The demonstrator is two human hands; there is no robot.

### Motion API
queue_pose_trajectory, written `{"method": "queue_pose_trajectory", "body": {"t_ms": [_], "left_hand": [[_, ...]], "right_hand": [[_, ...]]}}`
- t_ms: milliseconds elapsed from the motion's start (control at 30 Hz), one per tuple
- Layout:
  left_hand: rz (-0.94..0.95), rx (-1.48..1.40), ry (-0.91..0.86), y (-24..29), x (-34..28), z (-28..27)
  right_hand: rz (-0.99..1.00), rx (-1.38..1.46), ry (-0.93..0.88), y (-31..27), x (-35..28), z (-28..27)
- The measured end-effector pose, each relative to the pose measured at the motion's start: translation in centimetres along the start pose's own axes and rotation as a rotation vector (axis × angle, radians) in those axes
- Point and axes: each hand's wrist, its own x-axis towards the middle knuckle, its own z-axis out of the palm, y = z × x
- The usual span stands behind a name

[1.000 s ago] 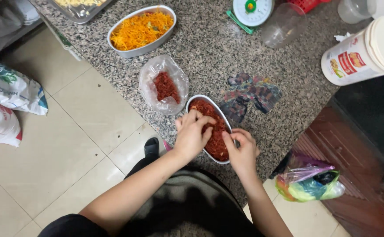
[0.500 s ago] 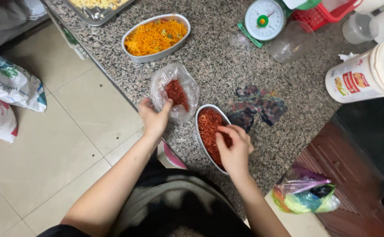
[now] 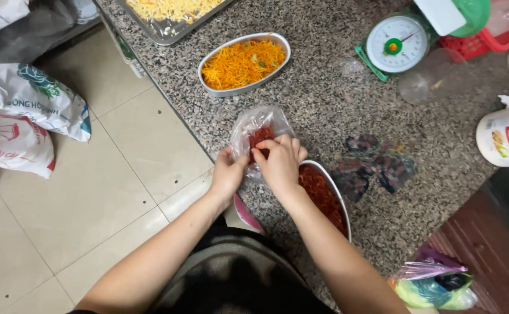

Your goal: Transferring shredded food from a plastic bag into a container.

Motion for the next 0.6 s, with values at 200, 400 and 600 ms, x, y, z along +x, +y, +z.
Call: {"method": "queue_pose_trajectory", "body": {"t_ms": [200,400,600], "left_hand": [[0.043,-0.004,-0.049,-0.1,0.1,-0.4],[0.031,0.016,-0.085,-0.3,0.5,-1.0],[0.912,0.846,0.303,6.4,-3.7,0.0]], "right_hand": [[0.007,-0.068,-0.031,-0.7,0.9,0.1],[0.073,-0.028,-0.024,-0.5,0.6,0.3],[0.285,0.368,0.053,1.5,-1.3,-1.5]]}}
